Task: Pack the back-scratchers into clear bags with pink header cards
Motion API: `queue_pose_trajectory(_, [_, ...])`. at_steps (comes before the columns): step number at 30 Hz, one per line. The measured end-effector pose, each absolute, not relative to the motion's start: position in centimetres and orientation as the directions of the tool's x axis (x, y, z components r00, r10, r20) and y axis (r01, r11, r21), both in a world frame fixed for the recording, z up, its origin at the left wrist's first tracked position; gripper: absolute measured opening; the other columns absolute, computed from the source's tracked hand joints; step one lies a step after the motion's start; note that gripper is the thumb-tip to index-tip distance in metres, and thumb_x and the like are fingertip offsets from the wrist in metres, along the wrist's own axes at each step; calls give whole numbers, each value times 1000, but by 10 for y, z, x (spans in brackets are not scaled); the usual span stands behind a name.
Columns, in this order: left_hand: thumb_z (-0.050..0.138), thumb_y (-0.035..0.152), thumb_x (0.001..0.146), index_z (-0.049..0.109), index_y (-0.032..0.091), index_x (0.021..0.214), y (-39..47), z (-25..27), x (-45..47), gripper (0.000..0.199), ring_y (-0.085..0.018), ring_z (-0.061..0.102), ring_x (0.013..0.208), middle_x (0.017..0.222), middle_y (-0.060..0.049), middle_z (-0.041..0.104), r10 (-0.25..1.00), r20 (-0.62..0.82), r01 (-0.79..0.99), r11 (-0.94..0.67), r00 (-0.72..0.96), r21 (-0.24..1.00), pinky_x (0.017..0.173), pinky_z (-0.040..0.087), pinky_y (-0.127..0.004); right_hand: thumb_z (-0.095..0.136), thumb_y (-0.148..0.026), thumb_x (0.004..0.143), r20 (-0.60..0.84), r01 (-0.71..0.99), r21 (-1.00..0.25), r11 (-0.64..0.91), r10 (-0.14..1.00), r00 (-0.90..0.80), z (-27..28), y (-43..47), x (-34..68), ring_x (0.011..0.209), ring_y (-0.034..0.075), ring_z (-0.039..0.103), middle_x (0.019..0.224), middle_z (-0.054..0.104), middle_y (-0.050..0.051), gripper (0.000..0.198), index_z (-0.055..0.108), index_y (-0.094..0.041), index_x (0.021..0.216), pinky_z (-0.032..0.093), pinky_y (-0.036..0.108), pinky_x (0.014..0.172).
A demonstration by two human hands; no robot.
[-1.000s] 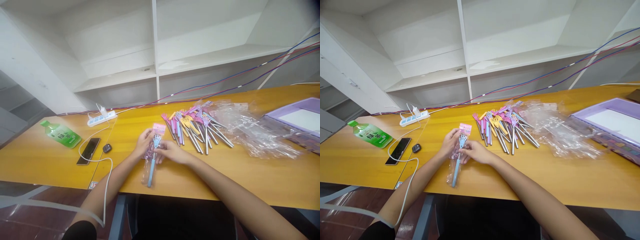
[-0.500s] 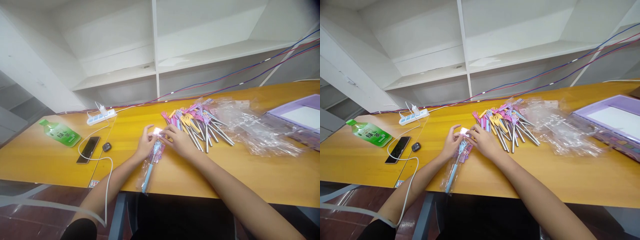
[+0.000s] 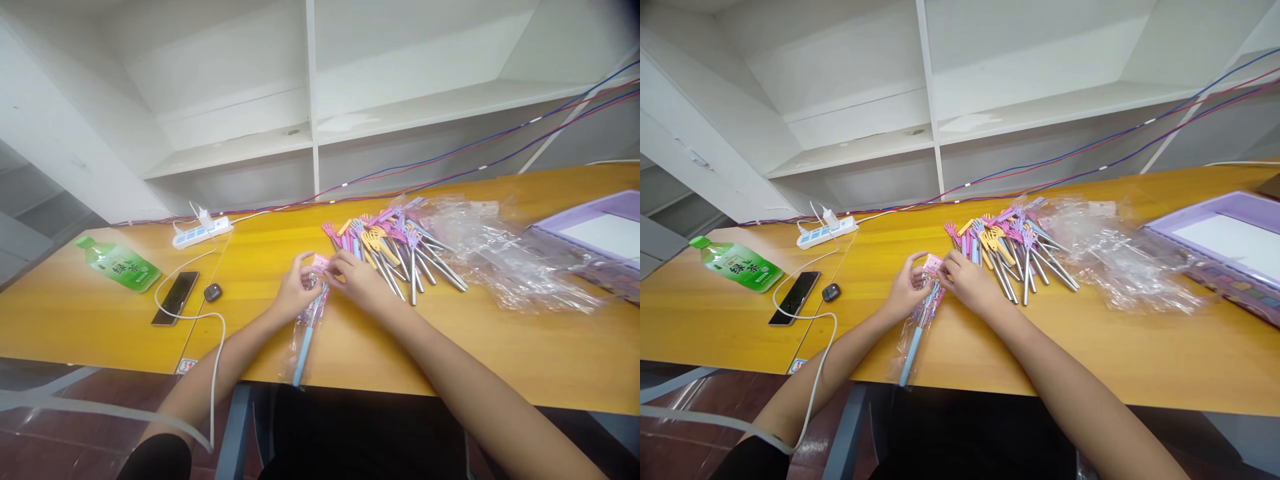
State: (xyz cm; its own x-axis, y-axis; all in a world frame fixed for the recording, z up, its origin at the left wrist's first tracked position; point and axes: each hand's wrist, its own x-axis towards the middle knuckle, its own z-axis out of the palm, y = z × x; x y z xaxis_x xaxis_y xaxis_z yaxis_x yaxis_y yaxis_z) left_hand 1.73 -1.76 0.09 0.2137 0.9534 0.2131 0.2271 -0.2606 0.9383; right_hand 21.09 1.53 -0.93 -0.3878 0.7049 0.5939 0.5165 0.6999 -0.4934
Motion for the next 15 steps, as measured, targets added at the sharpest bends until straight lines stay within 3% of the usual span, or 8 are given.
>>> queue_pose_trajectory(9, [60,14,84,37,24,150,-19,3,18,70,-14,68,86,111,-4,72,931,207,253,-287,300,924,82,51,-27,58,-19,92,563,610,-398,685,707,-427,-9,18,212,73,16,60,92,64,7,9,54,-22,85,43,27,61])
queue_pose_trajectory(15, [61,13,81,38,24,133,-18,-3,18,58,-13,64,83,119,-6,68,940,202,292,-281,274,914,81,51,-27,57,-16,89,524,569,-572,591,797,-302,-2,19,218,64,15,58,75,62,0,8,53,-23,91,42,26,62])
